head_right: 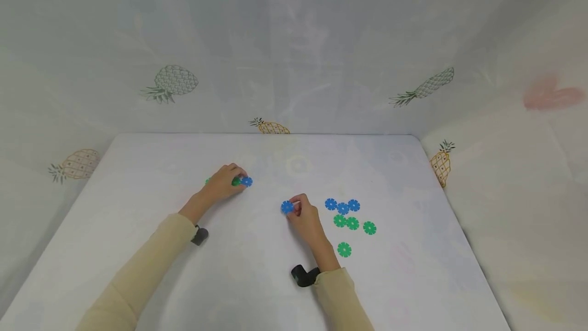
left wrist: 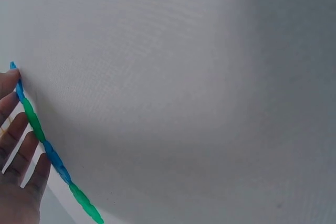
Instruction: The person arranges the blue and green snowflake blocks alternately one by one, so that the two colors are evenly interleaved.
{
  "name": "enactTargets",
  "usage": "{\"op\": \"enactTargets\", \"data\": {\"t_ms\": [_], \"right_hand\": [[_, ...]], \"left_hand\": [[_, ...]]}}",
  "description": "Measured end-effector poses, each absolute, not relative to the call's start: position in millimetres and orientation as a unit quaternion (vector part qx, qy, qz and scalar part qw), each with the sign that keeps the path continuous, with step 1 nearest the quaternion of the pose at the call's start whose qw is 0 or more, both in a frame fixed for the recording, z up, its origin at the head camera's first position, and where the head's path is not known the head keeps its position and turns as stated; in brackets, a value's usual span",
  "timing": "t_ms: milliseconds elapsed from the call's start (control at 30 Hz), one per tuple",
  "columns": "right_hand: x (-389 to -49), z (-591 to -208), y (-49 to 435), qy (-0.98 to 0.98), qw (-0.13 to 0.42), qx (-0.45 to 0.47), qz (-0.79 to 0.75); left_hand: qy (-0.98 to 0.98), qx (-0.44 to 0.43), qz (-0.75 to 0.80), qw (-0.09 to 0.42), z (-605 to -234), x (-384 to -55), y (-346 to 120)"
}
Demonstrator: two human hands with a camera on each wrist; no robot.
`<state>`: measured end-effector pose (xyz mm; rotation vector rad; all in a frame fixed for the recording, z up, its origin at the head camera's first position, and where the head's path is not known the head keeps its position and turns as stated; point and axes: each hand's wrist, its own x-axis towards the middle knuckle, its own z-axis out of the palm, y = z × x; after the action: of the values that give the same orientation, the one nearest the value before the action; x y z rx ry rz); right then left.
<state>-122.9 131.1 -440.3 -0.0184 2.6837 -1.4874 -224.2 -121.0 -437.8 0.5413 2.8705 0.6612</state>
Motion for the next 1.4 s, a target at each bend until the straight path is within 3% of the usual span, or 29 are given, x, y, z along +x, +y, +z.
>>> {"op": "enactTargets", "data": {"t_ms": [700, 1400], "right_hand": [[-181.2, -441.6, 87.0, 0.889, 0.055, -0.033, -0.453], [-211.6, -441.4, 65.4, 0.917, 0.086, -0.046, -0.388]], "left_hand": [[0.958, 0.173, 0.218, 0.07, -439.7, -223.2, -120.5], [0.954, 0.191, 0.226, 0.049, -438.5, -222.6, -121.0]]}}
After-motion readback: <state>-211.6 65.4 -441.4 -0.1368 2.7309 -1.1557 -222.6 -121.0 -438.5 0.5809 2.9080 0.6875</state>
